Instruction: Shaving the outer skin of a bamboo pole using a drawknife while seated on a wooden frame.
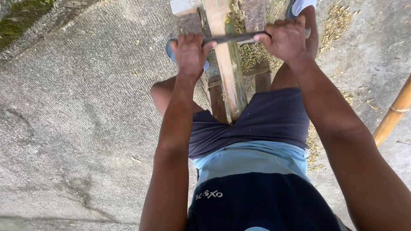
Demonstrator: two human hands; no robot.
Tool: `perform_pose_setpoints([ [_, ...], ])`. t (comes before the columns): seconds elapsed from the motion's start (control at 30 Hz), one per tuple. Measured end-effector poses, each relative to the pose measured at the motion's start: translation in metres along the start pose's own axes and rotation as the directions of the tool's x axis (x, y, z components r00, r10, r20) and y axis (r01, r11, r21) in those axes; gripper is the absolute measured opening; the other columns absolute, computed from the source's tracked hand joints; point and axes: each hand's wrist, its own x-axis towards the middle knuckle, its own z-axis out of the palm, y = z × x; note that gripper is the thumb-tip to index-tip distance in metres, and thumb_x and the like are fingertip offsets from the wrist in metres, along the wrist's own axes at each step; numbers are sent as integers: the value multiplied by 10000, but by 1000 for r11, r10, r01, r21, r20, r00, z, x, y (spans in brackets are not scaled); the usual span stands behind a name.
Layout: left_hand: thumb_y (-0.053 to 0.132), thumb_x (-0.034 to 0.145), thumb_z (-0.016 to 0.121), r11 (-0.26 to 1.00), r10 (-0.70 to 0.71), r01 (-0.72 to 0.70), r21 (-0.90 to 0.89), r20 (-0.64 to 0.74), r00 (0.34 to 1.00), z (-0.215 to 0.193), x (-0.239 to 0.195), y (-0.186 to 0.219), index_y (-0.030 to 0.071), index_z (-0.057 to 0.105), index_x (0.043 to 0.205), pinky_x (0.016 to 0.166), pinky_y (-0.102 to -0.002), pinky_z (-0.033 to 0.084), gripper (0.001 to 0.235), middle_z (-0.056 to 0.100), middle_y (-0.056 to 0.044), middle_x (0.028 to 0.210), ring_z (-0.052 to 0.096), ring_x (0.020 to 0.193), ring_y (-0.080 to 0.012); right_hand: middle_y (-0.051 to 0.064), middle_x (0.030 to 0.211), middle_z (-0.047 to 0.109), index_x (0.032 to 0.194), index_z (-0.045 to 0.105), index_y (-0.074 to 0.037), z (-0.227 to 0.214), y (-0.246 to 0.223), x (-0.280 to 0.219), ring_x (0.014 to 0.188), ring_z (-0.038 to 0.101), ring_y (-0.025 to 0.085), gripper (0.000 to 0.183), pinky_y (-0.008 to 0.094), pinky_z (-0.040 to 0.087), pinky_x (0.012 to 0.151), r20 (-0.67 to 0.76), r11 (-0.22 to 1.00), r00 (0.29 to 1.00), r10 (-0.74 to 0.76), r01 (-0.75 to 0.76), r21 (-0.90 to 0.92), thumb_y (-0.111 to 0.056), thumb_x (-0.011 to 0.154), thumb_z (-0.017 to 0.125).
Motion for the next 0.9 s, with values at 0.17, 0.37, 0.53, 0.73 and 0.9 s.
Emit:
perform_pose_setpoints([
  [0.17,647,901,699,997,24,-22,74,-16,1000,-20,58,-8,106,743,920,810,-470,319,543,666,-82,843,546,880,-285,-1,546,532,758,695,-176,45,27,32,536,529,203,651,442,421,785,148,990,981,126,-135,49,-657,1112,437],
  [0.37,626,866,723,995,45,-35,93,-111,993,-16,45,-4,127,751,949,799,-463,316,506,673,-50,880,540,907,-264,-4,764,660,969,762,-207,40,24,26,785,662,217,549,427,429,811,-60,997,998,33,-28,78,-601,1118,411],
  [0.53,633,866,719,993,-35,36,114,-12,999,-24,6,18,130,744,916,814,-467,317,506,667,-53,880,537,917,-266,59,758,646,832,725,-136,16,2,-1,772,647,260,691,526,420,1025,214,986,970,112,-136,99,-697,1147,470],
  [0.73,623,880,662,993,-80,79,85,7,997,-14,-54,37,146,734,880,857,-482,323,482,656,-37,885,543,954,-256,61,748,622,864,732,-151,4,-20,-53,890,634,257,689,505,358,914,271,986,954,125,-150,71,-709,1106,410],
  [0.9,590,881,670,993,-109,103,63,94,990,-18,-101,57,137,730,902,842,-486,327,458,662,-54,923,549,973,-275,82,775,621,925,727,-140,16,-30,-109,926,633,294,697,509,430,856,405,956,899,169,-249,153,-744,1118,437],
])
